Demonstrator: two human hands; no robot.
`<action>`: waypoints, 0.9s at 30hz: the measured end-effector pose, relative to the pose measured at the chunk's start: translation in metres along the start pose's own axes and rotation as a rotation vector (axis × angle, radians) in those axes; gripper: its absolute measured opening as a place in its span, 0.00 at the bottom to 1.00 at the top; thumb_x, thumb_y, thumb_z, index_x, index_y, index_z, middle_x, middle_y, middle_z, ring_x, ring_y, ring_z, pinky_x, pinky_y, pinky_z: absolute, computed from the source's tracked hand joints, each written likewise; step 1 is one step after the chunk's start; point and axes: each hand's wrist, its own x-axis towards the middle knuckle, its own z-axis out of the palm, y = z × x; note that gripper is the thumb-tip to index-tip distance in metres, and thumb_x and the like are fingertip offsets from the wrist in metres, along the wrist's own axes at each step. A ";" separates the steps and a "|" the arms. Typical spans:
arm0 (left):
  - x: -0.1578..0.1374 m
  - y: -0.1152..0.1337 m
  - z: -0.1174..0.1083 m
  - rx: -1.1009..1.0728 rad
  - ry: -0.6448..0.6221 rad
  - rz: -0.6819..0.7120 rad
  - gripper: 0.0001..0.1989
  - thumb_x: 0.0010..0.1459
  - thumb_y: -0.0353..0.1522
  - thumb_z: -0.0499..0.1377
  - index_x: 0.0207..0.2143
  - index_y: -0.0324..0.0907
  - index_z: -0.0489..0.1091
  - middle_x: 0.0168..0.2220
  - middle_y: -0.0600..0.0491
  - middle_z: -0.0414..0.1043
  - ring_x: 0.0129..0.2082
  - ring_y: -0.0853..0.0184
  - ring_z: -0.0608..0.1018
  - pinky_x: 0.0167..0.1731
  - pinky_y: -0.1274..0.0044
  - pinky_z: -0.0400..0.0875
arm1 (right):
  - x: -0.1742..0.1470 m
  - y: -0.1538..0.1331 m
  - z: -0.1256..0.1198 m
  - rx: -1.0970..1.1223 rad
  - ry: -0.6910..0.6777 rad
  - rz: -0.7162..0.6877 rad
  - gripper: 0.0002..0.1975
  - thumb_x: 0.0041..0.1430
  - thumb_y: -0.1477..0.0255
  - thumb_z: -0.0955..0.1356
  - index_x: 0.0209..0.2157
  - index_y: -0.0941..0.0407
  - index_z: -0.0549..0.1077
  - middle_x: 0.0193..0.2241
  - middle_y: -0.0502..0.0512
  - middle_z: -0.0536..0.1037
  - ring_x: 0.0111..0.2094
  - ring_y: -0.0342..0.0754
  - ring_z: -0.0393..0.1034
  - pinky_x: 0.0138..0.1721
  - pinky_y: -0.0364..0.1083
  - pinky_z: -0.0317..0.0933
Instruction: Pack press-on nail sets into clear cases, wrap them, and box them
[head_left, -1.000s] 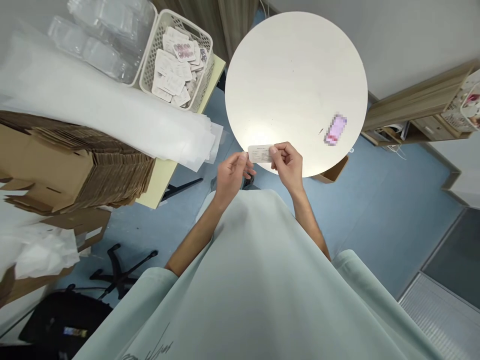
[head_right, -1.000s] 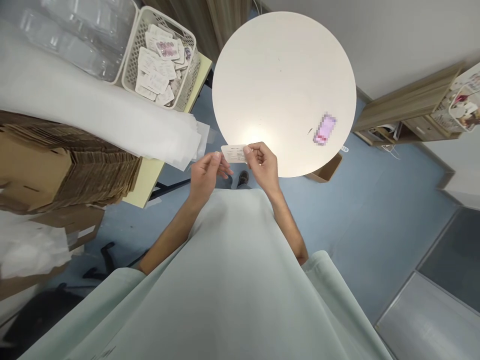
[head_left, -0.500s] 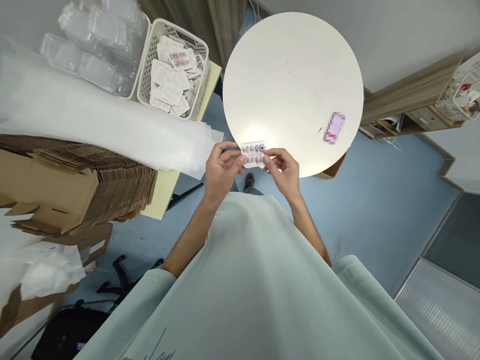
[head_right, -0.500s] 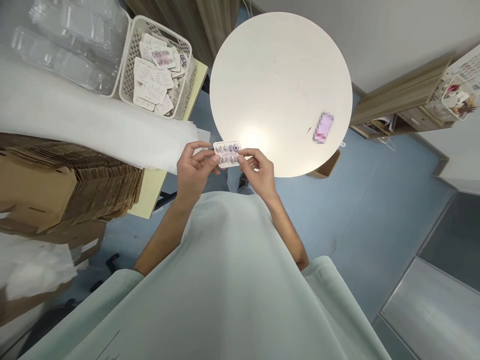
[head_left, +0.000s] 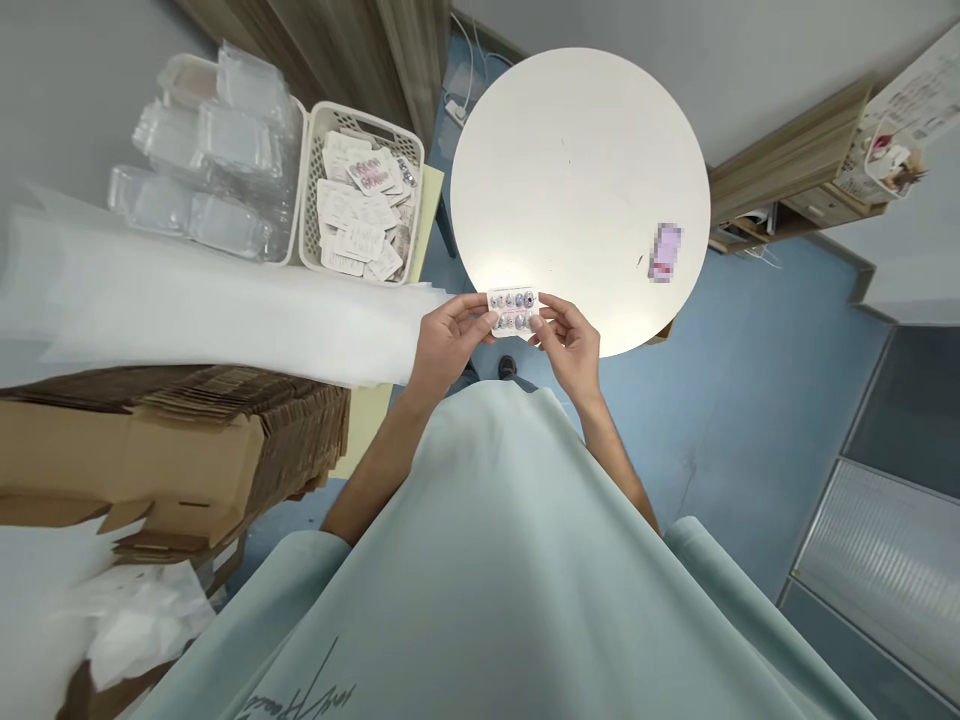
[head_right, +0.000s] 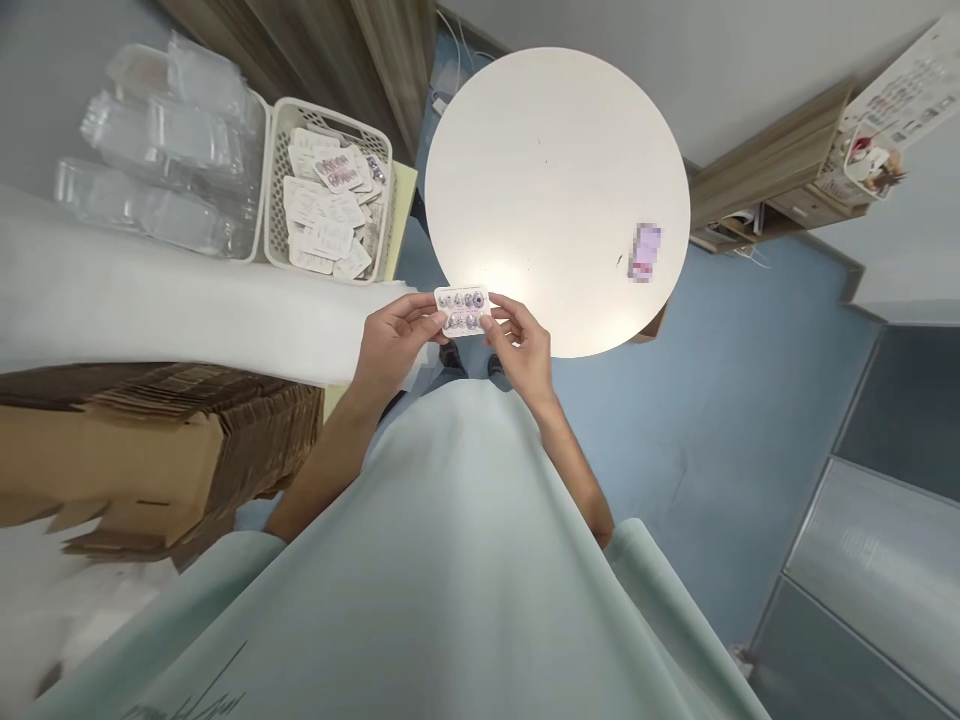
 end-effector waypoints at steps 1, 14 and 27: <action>0.002 0.001 -0.003 -0.001 -0.006 -0.004 0.25 0.58 0.49 0.80 0.49 0.42 0.85 0.46 0.44 0.90 0.43 0.58 0.89 0.39 0.71 0.89 | -0.002 0.000 0.003 0.012 0.013 0.013 0.33 0.64 0.38 0.79 0.57 0.47 0.83 0.46 0.53 0.87 0.34 0.45 0.79 0.41 0.48 0.78; 0.018 0.012 0.006 0.142 -0.255 0.019 0.22 0.62 0.51 0.77 0.48 0.44 0.88 0.45 0.45 0.90 0.43 0.58 0.88 0.43 0.69 0.88 | -0.006 -0.003 -0.020 -0.009 0.128 0.024 0.30 0.60 0.36 0.80 0.38 0.50 0.82 0.35 0.51 0.83 0.36 0.47 0.77 0.35 0.47 0.75; 0.030 0.009 0.125 0.124 -0.095 0.027 0.27 0.56 0.50 0.82 0.48 0.45 0.83 0.37 0.51 0.86 0.36 0.62 0.88 0.42 0.71 0.85 | 0.019 0.015 -0.109 0.249 -0.086 0.169 0.35 0.53 0.35 0.82 0.40 0.50 0.77 0.35 0.50 0.86 0.38 0.51 0.88 0.44 0.50 0.83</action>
